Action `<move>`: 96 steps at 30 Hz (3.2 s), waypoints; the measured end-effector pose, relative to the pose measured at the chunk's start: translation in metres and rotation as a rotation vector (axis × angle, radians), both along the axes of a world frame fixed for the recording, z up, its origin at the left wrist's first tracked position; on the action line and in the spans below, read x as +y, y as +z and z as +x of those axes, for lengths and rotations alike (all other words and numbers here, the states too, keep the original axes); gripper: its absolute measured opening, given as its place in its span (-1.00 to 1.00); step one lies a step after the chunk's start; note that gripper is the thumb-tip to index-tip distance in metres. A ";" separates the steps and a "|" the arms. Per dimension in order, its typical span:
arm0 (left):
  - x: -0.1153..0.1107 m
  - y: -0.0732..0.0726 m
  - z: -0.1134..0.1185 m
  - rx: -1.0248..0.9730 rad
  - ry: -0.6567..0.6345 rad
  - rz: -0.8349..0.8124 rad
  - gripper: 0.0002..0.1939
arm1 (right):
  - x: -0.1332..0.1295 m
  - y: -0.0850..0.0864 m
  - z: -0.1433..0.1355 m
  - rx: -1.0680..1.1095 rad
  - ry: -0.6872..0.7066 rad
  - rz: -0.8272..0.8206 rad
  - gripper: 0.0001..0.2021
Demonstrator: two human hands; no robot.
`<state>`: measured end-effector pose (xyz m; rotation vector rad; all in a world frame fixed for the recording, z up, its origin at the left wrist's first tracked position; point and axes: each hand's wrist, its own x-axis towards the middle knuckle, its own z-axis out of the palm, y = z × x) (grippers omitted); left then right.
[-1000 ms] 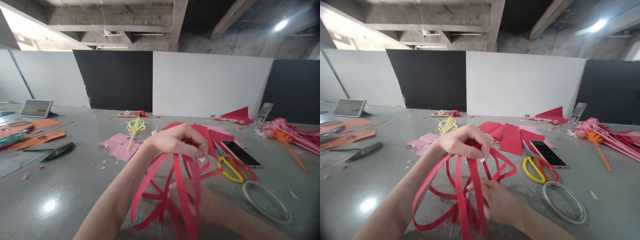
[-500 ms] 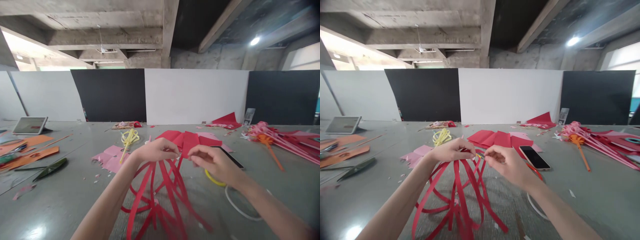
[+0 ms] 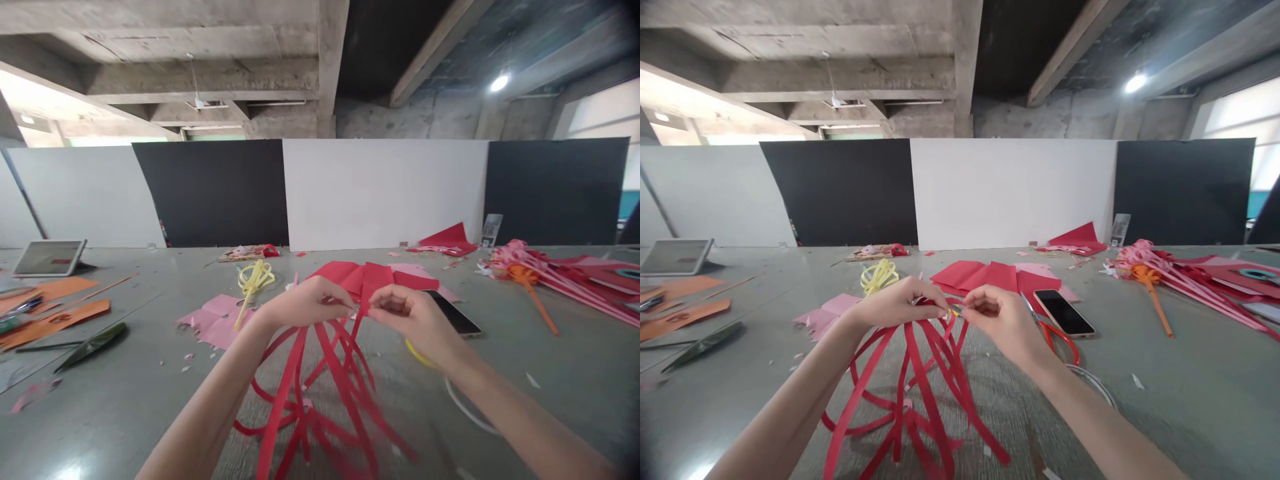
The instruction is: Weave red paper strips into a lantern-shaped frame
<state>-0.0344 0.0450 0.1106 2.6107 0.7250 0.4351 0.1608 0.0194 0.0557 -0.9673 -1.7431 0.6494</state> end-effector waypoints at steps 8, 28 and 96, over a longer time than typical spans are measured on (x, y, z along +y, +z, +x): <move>0.000 -0.002 0.002 -0.021 -0.005 0.016 -0.79 | -0.002 0.015 0.019 -0.214 -0.119 0.054 -0.91; 0.004 -0.016 0.016 -0.084 0.080 -0.055 -0.75 | -0.021 0.000 -0.016 -0.196 -0.288 0.341 -0.88; 0.014 0.011 -0.032 0.036 0.042 0.474 -0.68 | -0.005 -0.031 -0.012 -0.909 0.573 -0.185 -0.72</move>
